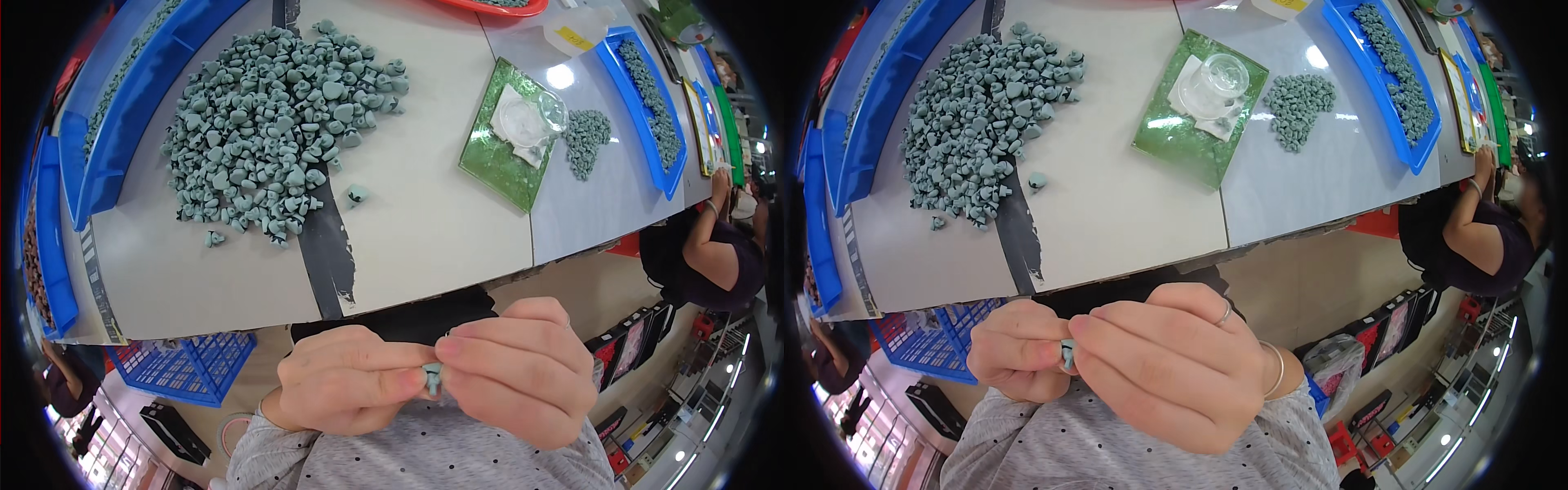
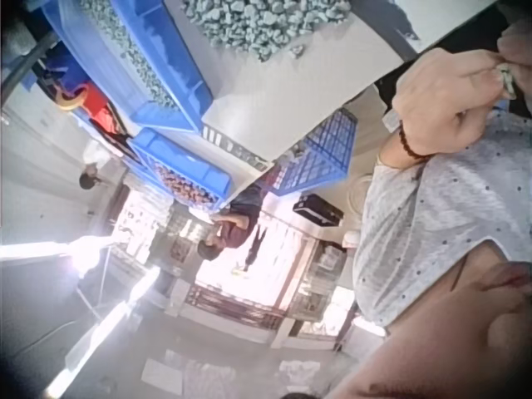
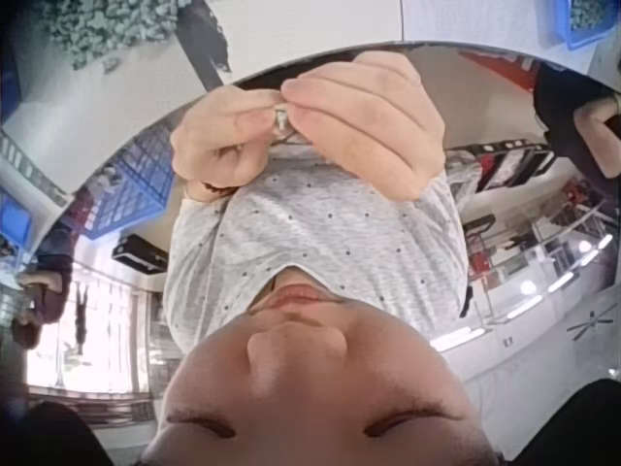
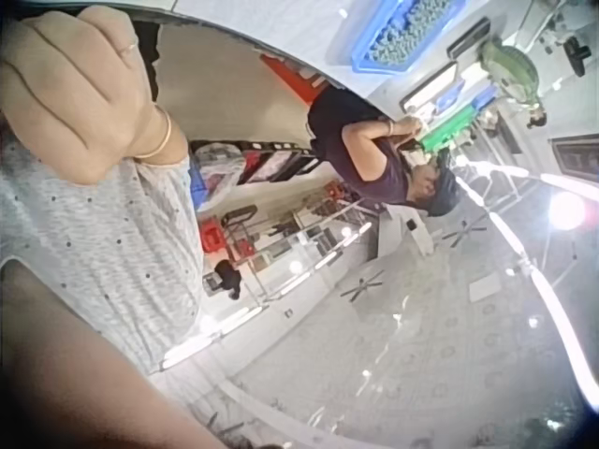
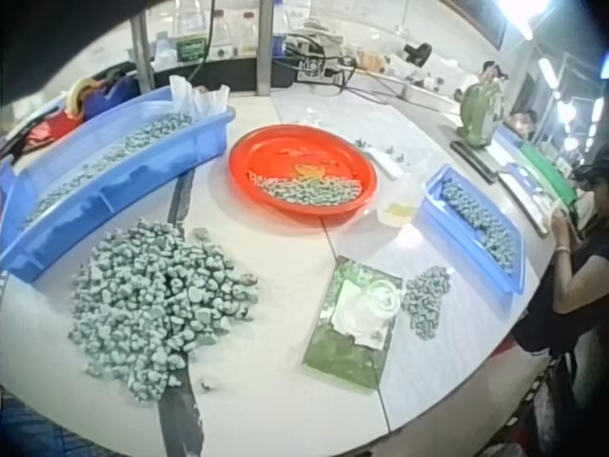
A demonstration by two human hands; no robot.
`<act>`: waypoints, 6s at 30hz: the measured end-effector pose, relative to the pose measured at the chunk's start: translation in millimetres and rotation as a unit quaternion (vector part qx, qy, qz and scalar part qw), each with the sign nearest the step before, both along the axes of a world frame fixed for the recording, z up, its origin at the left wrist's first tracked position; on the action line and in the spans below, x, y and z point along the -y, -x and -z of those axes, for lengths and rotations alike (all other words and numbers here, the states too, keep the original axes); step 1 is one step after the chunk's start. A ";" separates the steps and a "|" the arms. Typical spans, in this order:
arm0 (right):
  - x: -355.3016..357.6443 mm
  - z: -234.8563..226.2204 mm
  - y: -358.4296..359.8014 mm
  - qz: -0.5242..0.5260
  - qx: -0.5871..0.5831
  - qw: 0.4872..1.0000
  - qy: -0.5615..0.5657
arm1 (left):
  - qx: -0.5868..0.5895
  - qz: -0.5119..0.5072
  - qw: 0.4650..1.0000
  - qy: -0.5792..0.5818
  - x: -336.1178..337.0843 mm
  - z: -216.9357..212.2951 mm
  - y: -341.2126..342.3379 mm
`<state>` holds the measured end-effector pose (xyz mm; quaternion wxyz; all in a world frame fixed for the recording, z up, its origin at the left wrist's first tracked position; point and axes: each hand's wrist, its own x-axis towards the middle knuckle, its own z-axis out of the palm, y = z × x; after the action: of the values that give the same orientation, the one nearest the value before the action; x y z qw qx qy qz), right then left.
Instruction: The person assembles small molded components by hand, repeatedly picking small pieces from the work table and fitting them together with parts held in hand.
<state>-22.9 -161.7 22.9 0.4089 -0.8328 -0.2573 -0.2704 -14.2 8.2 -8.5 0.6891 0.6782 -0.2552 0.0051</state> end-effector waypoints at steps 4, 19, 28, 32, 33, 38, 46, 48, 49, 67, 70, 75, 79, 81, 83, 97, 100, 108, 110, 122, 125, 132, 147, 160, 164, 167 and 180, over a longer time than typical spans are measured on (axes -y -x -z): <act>4.2 -5.4 2.6 -0.038 0.008 0.998 0.051 | -0.024 0.012 1.000 -0.007 0.0 -5.2 1.8; 11.8 2.2 -4.4 -0.068 -0.082 0.991 -0.084 | -0.376 0.116 0.906 0.155 16.8 -15.9 -9.8; 101.8 17.8 -28.4 0.418 0.010 0.907 -0.043 | -0.508 0.227 0.771 0.311 17.6 -4.7 -14.8; 204.3 21.5 -51.1 0.510 -0.037 0.860 0.013 | -0.550 0.219 0.733 0.335 15.1 -15.8 -18.7; 211.6 20.5 -54.9 0.508 -0.066 0.857 0.053 | -0.576 0.203 0.728 0.312 16.1 -17.1 -19.5; 196.7 22.8 -52.6 0.477 -0.070 0.875 -0.048 | -0.494 0.247 0.771 0.317 13.5 -3.6 -13.4; 125.5 29.0 -47.3 0.353 -0.139 0.922 0.080 | -0.493 0.221 0.780 0.316 16.0 -15.1 -15.0; 131.0 33.0 -51.7 0.407 -0.096 0.906 0.058 | -0.507 0.213 0.778 0.305 12.4 -15.8 -12.2; 133.4 33.3 -54.0 0.407 -0.096 0.907 0.058 | -0.507 0.212 0.778 0.305 9.3 -15.5 -10.8; 114.9 14.7 -42.3 0.309 -0.099 0.939 0.111 | -0.402 0.180 0.862 0.252 5.6 -10.5 -9.7; 68.3 6.1 -16.5 0.062 -0.076 0.989 -0.115 | -0.404 0.157 0.882 0.187 13.6 -12.8 -10.2; 9.4 24.2 0.5 -0.082 -0.137 0.955 -0.250 | -0.419 0.235 0.869 0.119 13.8 -17.0 -10.6; 5.8 26.7 0.6 -0.099 -0.146 0.949 -0.260 | -0.313 0.199 0.924 0.089 13.9 -8.7 -9.6; 5.6 25.4 0.9 -0.117 -0.165 0.939 -0.278 | -0.276 0.183 0.940 0.082 12.2 -6.8 -8.2; 6.9 25.3 2.5 -0.106 -0.183 0.934 -0.288 | -0.237 0.170 0.953 0.076 13.1 -6.5 -8.5; 19.0 15.1 3.0 -0.066 -0.138 0.982 -0.113 | -0.052 0.092 0.994 -0.035 12.4 -8.1 -8.9; 21.1 12.8 0.3 -0.067 -0.122 0.985 -0.097 | -0.044 0.089 0.995 -0.022 13.2 -7.4 -11.0; 62.9 12.4 -49.2 0.221 0.126 0.966 0.034 | -0.254 0.128 0.954 0.094 9.4 -12.8 -13.0; 74.5 12.0 -65.0 0.230 0.137 0.958 0.101 | -0.293 0.167 0.934 0.118 5.7 -13.8 -13.8; 80.5 9.0 -80.0 0.176 0.160 0.931 0.277 | -0.372 0.217 0.861 0.271 -0.3 1.3 -16.4; 80.1 6.7 -80.9 0.168 0.161 0.930 0.284 | -0.376 0.193 0.855 0.302 0.3 -0.7 -15.8; 70.7 1.0 -68.9 0.189 0.125 0.956 0.188 | -0.340 0.058 0.918 0.194 8.2 -10.8 -12.5; 7.5 4.9 -6.8 -0.068 -0.146 0.977 -0.142 | -0.175 0.138 0.955 0.197 -1.0 2.1 -17.4; 7.3 3.5 -2.6 -0.029 -0.156 0.980 -0.118 | -0.180 0.162 0.948 0.208 1.3 4.7 -16.5; 8.3 3.8 -1.2 -0.015 -0.138 0.985 -0.107 | -0.204 0.150 0.950 0.180 5.1 -0.5 -15.8; 8.8 5.1 1.1 0.005 -0.104 0.989 -0.103 | -0.135 0.108 0.976 0.133 8.9 -1.0 -11.8; 1.6 -2.7 0.7 0.024 -0.053 0.998 0.000 | -0.074 0.073 0.991 0.089 3.4 3.2 -9.4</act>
<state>-23.6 -163.4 25.7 0.4151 -0.8520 -0.2154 -0.2355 -4.8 4.8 -11.7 0.7624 0.5919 -0.2512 -0.0728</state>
